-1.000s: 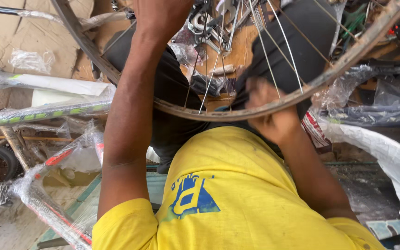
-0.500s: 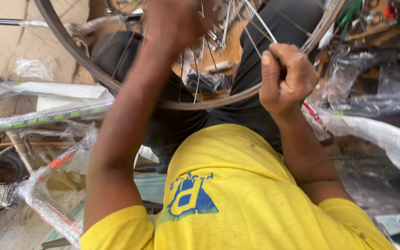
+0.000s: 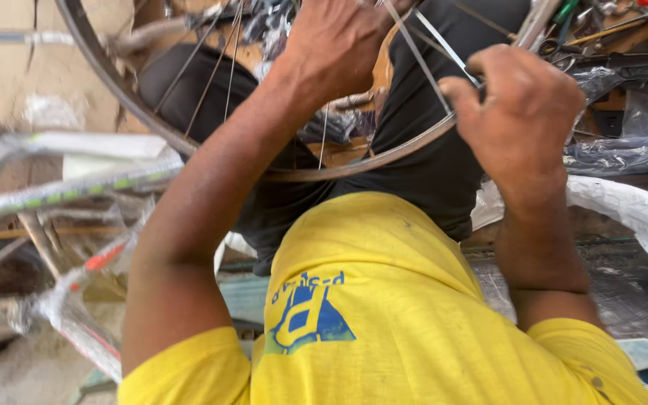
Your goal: The person is sitting on the floor in a workshop, repairing a bicycle wheel. They are manually threading and tightening spokes into the rim and hub, adjusting the wheel's alignment by hand.
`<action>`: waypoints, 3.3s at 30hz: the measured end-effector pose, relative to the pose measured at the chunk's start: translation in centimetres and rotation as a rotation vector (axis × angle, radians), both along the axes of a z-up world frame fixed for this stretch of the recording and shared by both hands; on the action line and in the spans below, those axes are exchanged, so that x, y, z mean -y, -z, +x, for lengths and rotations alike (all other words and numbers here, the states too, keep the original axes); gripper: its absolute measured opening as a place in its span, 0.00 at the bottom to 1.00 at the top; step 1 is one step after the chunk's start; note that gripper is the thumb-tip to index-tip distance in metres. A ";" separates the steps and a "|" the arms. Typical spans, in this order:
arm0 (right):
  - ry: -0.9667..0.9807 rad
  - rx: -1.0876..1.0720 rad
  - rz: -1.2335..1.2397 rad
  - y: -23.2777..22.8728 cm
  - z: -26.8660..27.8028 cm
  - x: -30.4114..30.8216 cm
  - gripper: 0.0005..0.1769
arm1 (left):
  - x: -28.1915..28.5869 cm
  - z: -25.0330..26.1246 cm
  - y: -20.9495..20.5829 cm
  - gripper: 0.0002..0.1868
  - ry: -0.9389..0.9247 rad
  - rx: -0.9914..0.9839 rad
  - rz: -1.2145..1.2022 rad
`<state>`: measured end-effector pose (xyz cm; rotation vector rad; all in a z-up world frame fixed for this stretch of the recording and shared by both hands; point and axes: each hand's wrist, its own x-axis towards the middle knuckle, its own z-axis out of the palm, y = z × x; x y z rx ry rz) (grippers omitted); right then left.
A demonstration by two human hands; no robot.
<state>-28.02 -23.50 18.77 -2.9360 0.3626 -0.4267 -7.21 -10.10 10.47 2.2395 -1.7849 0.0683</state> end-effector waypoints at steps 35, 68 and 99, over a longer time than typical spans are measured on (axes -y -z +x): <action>0.410 0.887 2.075 5.5 -7.0 5.7 0.12 | -3.3 -1.7 -0.5 0.24 0.246 -0.046 -0.029; 0.332 0.644 1.921 5.8 -8.0 -6.2 0.05 | -0.9 -2.7 -3.6 0.05 0.517 -0.494 -0.072; 0.122 0.808 1.176 10.4 -4.3 -8.8 0.13 | -0.8 -2.0 -2.3 0.09 0.494 -0.684 -0.178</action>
